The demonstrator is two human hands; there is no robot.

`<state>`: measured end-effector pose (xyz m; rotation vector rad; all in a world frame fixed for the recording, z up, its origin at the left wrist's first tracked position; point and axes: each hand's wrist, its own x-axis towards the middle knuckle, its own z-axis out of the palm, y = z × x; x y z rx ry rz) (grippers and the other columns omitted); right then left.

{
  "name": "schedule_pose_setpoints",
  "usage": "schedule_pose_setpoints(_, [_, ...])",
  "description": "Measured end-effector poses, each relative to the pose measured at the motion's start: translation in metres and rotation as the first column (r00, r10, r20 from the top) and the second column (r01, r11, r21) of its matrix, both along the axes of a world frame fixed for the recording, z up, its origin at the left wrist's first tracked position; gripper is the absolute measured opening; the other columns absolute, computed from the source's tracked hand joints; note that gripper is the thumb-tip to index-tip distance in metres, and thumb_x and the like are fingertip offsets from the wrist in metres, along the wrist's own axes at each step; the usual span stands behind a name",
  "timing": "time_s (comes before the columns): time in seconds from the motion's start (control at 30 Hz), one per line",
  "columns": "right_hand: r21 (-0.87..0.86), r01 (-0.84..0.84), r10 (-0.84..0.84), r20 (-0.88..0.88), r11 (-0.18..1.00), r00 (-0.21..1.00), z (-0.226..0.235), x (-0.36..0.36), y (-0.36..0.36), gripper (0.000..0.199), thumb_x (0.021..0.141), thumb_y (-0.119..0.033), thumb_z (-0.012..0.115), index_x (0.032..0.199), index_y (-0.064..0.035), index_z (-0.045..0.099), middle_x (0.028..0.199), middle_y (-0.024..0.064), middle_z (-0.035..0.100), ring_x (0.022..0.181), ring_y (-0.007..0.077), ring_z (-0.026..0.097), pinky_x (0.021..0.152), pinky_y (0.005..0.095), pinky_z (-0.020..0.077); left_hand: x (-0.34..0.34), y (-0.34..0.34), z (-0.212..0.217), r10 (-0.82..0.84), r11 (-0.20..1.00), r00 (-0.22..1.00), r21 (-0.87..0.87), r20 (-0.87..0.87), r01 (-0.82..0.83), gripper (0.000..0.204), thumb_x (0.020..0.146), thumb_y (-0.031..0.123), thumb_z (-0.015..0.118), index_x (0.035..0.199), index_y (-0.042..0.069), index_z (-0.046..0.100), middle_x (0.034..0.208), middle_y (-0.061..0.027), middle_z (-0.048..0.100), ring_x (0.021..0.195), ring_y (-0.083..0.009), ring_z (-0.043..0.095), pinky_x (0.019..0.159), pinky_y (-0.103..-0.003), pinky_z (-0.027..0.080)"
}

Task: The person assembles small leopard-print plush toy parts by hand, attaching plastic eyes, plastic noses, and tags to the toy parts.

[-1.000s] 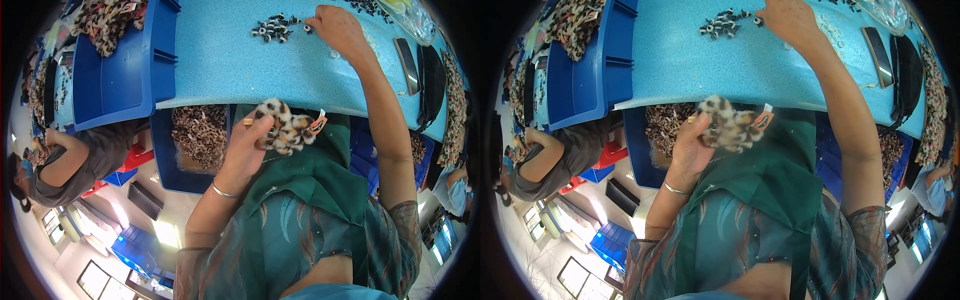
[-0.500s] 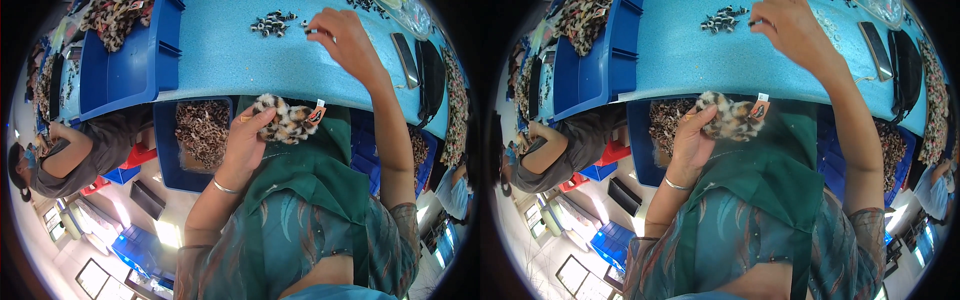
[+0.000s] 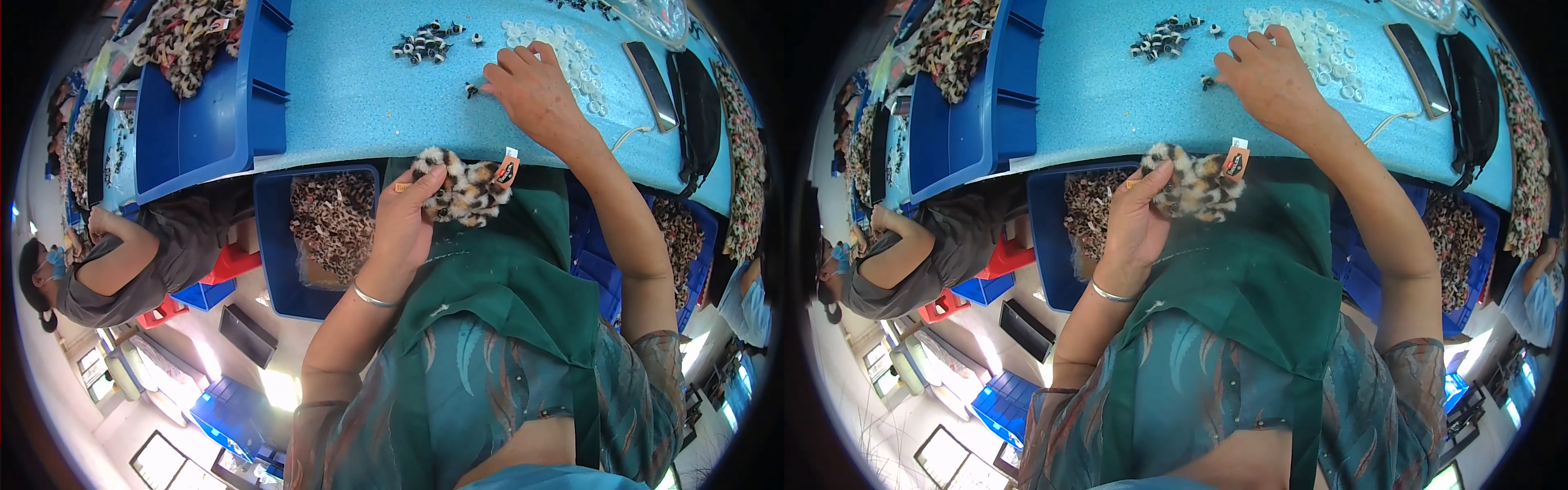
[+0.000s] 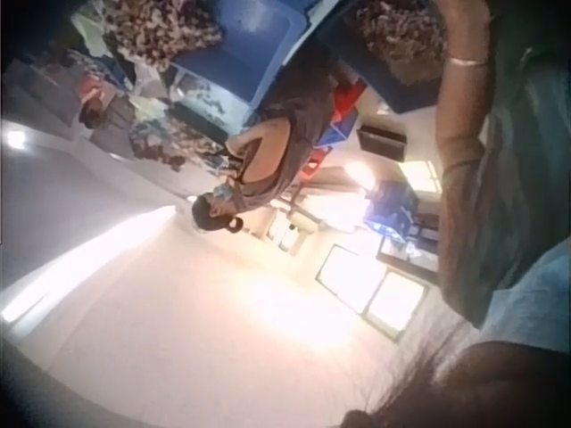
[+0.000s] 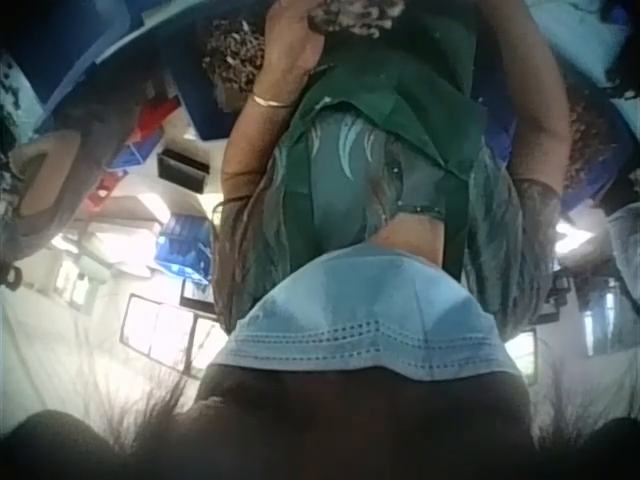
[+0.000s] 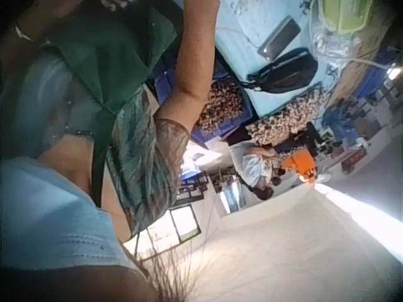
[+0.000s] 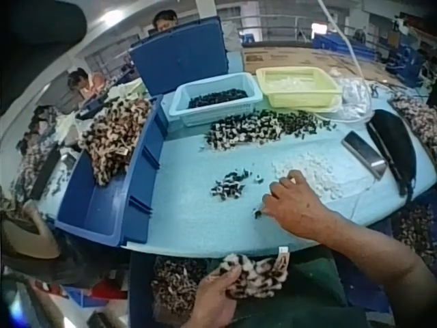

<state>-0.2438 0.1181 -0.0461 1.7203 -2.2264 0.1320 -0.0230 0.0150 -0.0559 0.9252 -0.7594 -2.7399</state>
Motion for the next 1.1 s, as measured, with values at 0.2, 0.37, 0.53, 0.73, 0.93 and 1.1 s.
schedule_pose_setpoints(0.2, [-0.161,0.036,0.018,0.321,0.986,0.947,-0.001,0.007,0.004,0.015,0.088,-0.014,0.062,0.103,-0.0090,0.060,0.094,0.0084,0.057,0.094,0.0266,0.058,0.090,0.0423,0.0386,0.002,-0.002,0.000,0.002,1.000,1.000,0.005,-0.003,-0.002,0.021,0.092,0.008,0.063,0.111,-0.003,0.063,0.106,-0.0093,0.068,0.095,-0.0171,0.065,0.086,-0.032,0.053])
schedule_pose_setpoints(0.37, [-0.229,0.016,0.080,0.403,0.973,0.912,-0.004,0.008,0.001,0.016,0.087,-0.011,0.063,0.103,-0.0094,0.060,0.095,0.0071,0.056,0.093,0.0266,0.057,0.086,0.0410,0.0399,0.002,-0.002,-0.003,0.005,1.000,1.000,-0.020,0.031,-0.004,0.022,0.092,0.008,0.063,0.111,-0.003,0.063,0.107,-0.0096,0.068,0.095,-0.0173,0.065,0.086,-0.032,0.053])
schedule_pose_setpoints(0.53, [-0.154,-0.083,0.137,0.384,0.985,0.913,-0.005,0.001,-0.002,0.019,0.084,-0.010,0.067,0.102,-0.0102,0.062,0.095,0.0079,0.056,0.089,0.0266,0.054,0.086,0.0387,0.0401,0.000,-0.004,-0.003,-0.001,1.000,1.000,-0.009,0.014,0.001,0.023,0.092,0.009,0.063,0.111,-0.004,0.063,0.106,-0.0095,0.068,0.095,-0.0172,0.065,0.085,-0.031,0.052])
schedule_pose_setpoints(0.73, [-0.243,-0.173,0.297,0.739,0.955,0.604,0.027,0.032,0.020,0.020,0.078,-0.008,0.071,0.095,-0.0076,0.061,0.101,0.0062,0.057,0.098,0.0260,0.054,0.090,0.0372,0.0406,-0.003,-0.004,0.002,0.007,0.999,1.000,-0.036,0.030,-0.006,0.021,0.092,0.009,0.063,0.109,-0.003,0.063,0.104,-0.0084,0.068,0.093,-0.0159,0.065,0.084,-0.030,0.052])
schedule_pose_setpoints(0.93, [-0.228,-0.259,0.339,0.742,0.939,0.578,0.033,0.065,0.027,0.020,0.076,-0.006,0.071,0.091,-0.0061,0.058,0.106,0.0088,0.054,0.101,0.0301,0.053,0.090,0.0398,0.0416,-0.005,0.002,0.001,-0.032,0.981,0.998,-0.188,0.049,0.041,0.019,0.089,0.005,0.067,0.107,0.000,0.065,0.101,-0.0051,0.068,0.090,-0.0109,0.063,0.080,-0.025,0.050])
schedule_pose_setpoints(1.1, [-0.224,-0.217,0.311,0.730,0.950,0.609,0.033,0.070,0.031,0.020,0.075,-0.005,0.070,0.090,-0.0048,0.057,0.105,0.0091,0.054,0.095,0.0301,0.054,0.087,0.0401,0.0425,-0.002,0.008,0.007,-0.040,0.938,0.999,-0.343,0.016,0.043,0.018,0.088,0.001,0.067,0.106,0.001,0.065,0.098,-0.0021,0.067,0.089,-0.0067,0.060,0.075,-0.021,0.049])
